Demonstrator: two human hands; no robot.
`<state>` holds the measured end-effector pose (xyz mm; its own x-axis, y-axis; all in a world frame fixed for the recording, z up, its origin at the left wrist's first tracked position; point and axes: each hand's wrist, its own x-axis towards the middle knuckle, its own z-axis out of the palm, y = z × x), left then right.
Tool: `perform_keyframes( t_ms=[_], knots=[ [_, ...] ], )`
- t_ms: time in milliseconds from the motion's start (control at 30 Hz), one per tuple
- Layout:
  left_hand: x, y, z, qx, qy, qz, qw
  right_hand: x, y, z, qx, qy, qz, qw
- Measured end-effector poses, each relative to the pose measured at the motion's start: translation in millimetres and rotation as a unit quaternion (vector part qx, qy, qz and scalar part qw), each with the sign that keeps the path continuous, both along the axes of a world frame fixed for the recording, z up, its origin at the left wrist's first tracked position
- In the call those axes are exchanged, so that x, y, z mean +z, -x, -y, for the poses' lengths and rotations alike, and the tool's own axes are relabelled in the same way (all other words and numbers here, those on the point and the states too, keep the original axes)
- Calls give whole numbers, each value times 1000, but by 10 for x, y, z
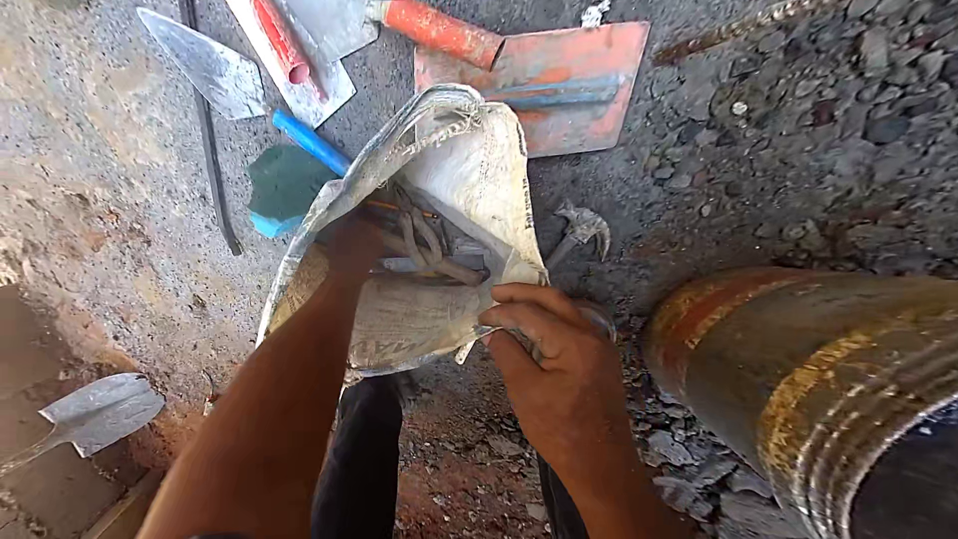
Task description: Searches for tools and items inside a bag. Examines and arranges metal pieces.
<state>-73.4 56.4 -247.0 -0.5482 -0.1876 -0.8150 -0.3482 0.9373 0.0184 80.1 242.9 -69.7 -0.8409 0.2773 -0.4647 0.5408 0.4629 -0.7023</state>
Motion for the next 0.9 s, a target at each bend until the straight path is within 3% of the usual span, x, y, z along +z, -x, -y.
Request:
perform_keyframes(
  t_ms=[67, 200, 300, 400, 533, 567, 667, 767, 900],
  knots=[
    [-261, -178, -32, 167, -72, -3, 983, -16, -1, 44, 12, 3, -13, 1000],
    [-552, -373, -457, 481, -96, 6, 871, -49, -16, 85, 18, 1, -16, 1000],
    [-635, -371, -351, 550, -129, -2, 825, -33, -26, 135, 39, 11, -16, 999],
    [-431, -316, -293, 601, -206, 17, 772, -26, -34, 173, 39, 14, -10, 999],
    [-130, -274, -286, 701, -355, -53, 617, -14, 1, 101, 39, 9, -10, 999],
    [-5, -274, -223, 697, -372, -56, 610, -9, -11, 89, 36, 7, -6, 999],
    [698, -244, 227, 626, -399, 89, 664, -35, -27, 98, 30, 4, -4, 1000],
    [1836, -407, 770, 530, -385, 227, 720, -38, 1, 92, 30, 12, 9, 999],
    [3130, -581, 1365, 393, -441, 225, 775, -3, 37, 65, 33, 18, 16, 999]
  ],
)
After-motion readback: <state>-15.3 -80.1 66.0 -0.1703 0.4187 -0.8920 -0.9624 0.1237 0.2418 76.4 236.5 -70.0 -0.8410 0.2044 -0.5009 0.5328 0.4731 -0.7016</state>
